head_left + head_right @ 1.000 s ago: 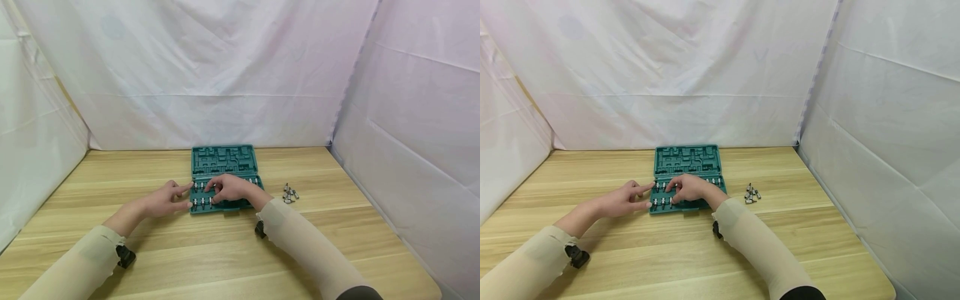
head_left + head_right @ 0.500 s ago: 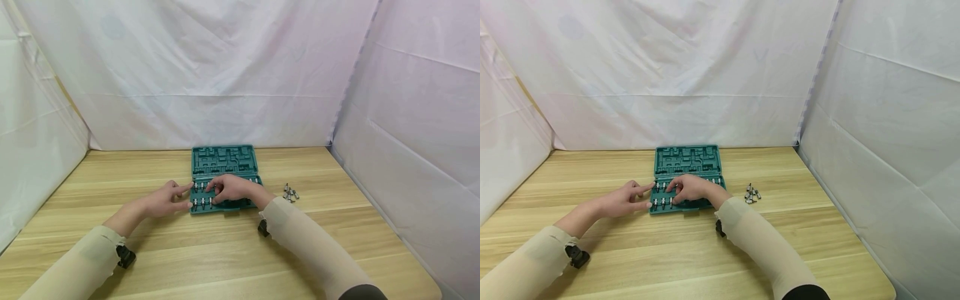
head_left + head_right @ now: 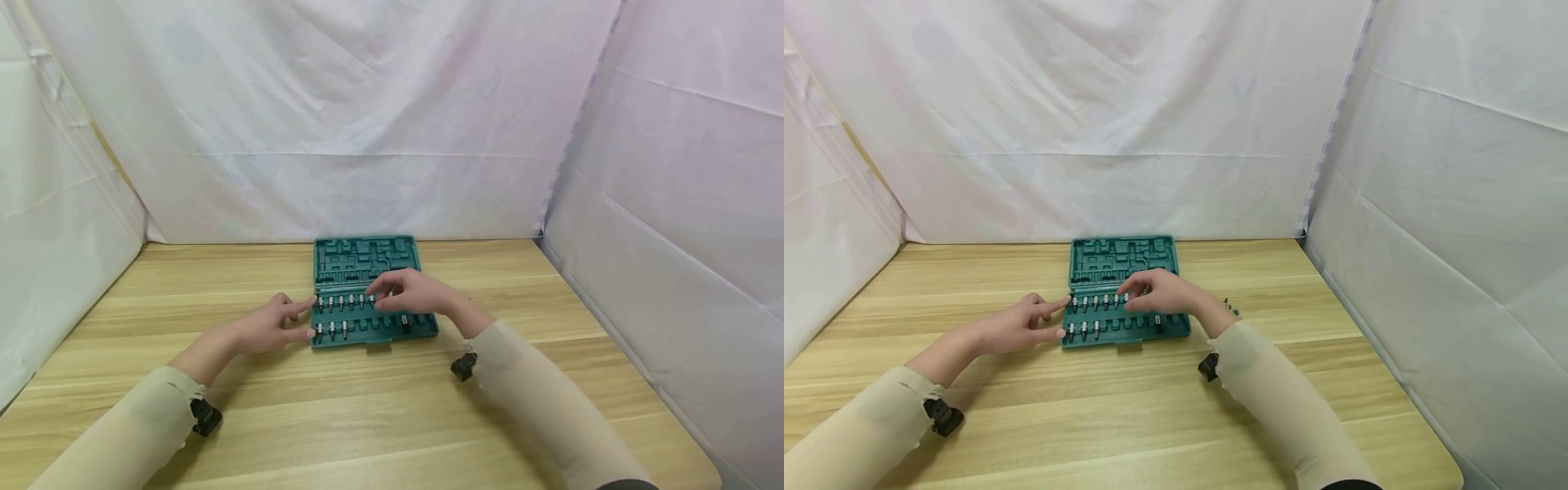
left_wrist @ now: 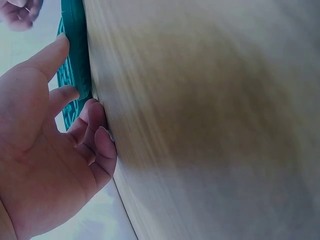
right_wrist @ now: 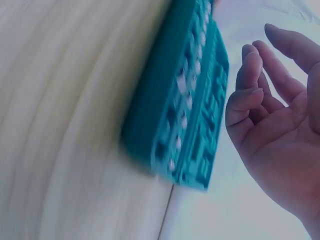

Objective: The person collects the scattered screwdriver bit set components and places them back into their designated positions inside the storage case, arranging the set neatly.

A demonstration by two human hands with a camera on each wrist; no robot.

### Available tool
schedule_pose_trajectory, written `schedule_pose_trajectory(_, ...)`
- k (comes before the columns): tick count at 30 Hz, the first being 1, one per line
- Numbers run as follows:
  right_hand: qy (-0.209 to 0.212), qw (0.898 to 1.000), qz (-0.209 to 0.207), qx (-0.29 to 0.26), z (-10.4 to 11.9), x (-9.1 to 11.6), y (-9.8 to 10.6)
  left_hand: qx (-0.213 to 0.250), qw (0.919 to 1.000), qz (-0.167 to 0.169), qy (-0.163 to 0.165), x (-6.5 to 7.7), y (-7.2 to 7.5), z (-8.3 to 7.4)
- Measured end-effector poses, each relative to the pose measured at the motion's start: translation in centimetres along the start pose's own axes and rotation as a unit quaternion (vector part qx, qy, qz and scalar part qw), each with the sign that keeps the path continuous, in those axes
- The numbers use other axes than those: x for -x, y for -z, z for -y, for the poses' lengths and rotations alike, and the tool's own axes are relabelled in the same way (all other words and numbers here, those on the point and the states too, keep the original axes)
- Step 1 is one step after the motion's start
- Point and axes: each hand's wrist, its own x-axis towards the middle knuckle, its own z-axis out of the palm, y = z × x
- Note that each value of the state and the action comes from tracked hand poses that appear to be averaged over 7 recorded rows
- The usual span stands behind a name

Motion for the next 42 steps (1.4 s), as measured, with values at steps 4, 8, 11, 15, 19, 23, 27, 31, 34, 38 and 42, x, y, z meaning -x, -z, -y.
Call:
schedule_pose_trajectory(4,-0.008,1.0,-0.022,-0.014,-0.9,1.8,1.6,0.0,1.0,-0.002,0.005,0.0,0.0,0.1)
schedule_pose_trajectory(8,-0.018,0.999,-0.046,-0.016,-2.1,3.8,2.8,0.001,1.0,-0.002,0.004,0.0,0.0,0.1)
schedule_pose_trajectory(11,-0.028,0.998,-0.063,-0.008,-3.3,5.3,3.5,-0.001,1.0,-0.002,0.001,0.0,0.0,0.1)
schedule_pose_trajectory(15,-0.038,0.996,-0.081,-0.012,-5.0,7.1,4.3,-0.006,1.0,-0.003,0.003,0.0,0.0,0.1)
schedule_pose_trajectory(19,-0.05,0.995,-0.089,-0.019,-6.5,8.9,5.0,-0.004,1.0,-0.001,0.004,0.0,-0.1,0.0)
schedule_pose_trajectory(23,-0.07,0.993,-0.091,-0.019,-8.1,10.7,5.6,0.0,1.0,0.0,0.003,0.0,-0.2,0.0)
schedule_pose_trajectory(27,-0.087,0.991,-0.096,-0.014,-9.5,12.3,6.1,0.004,1.0,0.0,0.005,0.0,-0.1,-0.1)
schedule_pose_trajectory(31,-0.101,0.99,-0.097,-0.006,-10.8,13.6,6.6,0.004,1.0,0.0,0.006,0.0,0.0,-0.1)
schedule_pose_trajectory(34,-0.11,0.99,-0.092,0.007,-11.3,14.1,7.0,-0.001,1.0,0.0,0.005,0.0,0.0,-0.1)
schedule_pose_trajectory(38,-0.113,0.989,-0.085,0.031,-11.7,14.4,7.2,-0.004,1.0,0.002,0.006,0.0,-0.1,-0.1)
schedule_pose_trajectory(42,-0.108,0.99,-0.077,0.046,-12.2,14.3,7.3,-0.006,1.0,0.003,0.006,0.0,-0.2,-0.1)
